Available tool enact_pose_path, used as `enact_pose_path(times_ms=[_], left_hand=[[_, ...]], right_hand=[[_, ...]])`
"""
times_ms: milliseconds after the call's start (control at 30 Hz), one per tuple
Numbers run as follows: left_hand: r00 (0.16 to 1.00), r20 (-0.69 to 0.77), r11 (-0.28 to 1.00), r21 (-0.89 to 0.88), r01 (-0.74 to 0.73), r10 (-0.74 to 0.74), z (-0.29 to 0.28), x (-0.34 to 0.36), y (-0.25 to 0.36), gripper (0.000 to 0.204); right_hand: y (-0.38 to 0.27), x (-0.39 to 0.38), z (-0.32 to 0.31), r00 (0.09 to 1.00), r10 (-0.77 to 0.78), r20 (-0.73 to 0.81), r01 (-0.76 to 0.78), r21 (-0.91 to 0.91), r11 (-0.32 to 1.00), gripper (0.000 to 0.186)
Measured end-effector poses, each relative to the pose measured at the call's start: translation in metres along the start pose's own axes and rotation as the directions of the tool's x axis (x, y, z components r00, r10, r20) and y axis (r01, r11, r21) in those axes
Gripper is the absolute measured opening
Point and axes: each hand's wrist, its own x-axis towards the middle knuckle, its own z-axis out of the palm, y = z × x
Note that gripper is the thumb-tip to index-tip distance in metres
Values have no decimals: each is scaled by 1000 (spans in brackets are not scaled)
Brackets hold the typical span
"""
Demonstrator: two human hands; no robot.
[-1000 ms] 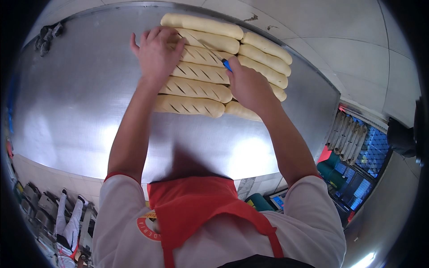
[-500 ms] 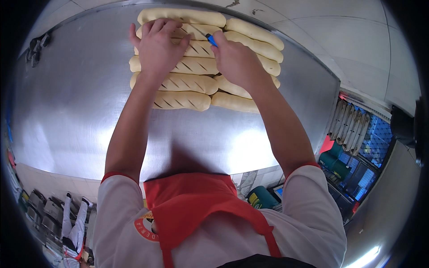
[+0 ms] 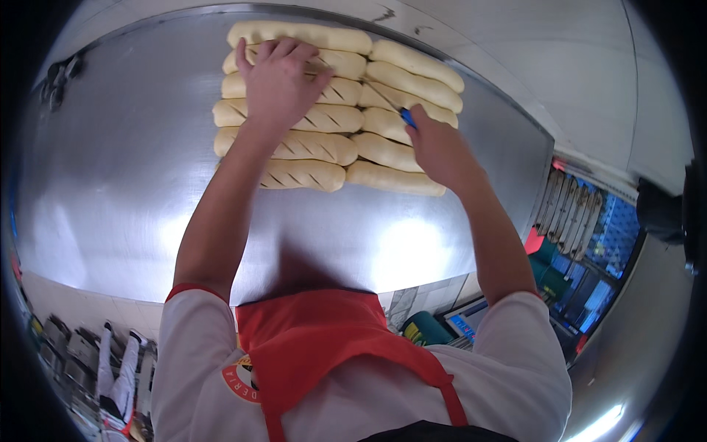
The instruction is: The person wipes down a metal table, scores a row of dough loaves using a small blade, sprays the loaves with water, and then transfers them from the table into metal loaf pans.
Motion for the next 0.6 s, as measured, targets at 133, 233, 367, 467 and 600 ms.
enact_pose_path(times_ms=[133,233,367,467,600], left_hand=[[961,-241,990,-48,129,-137,-23,12,-45,33],[915,-223,939,-160,306,-336,-24,23,-101,32],[920,-99,914,-194,356,-379,-20,20,-112,29],[895,-31,880,-202,429,-444,-23,19,-115,29],[931,-156,940,-139,311,-331,-19,22,-109,32]], right_hand=[[-49,31,-35,990,-109,-88,114,60,992,21],[-104,92,-18,947,-256,-195,271,50,961,21],[-147,127,-15,965,-228,-127,238,63,969,22],[-134,107,-15,991,-133,-8,133,20,991,23],[-118,78,-30,997,-81,1,81,7,997,24]])
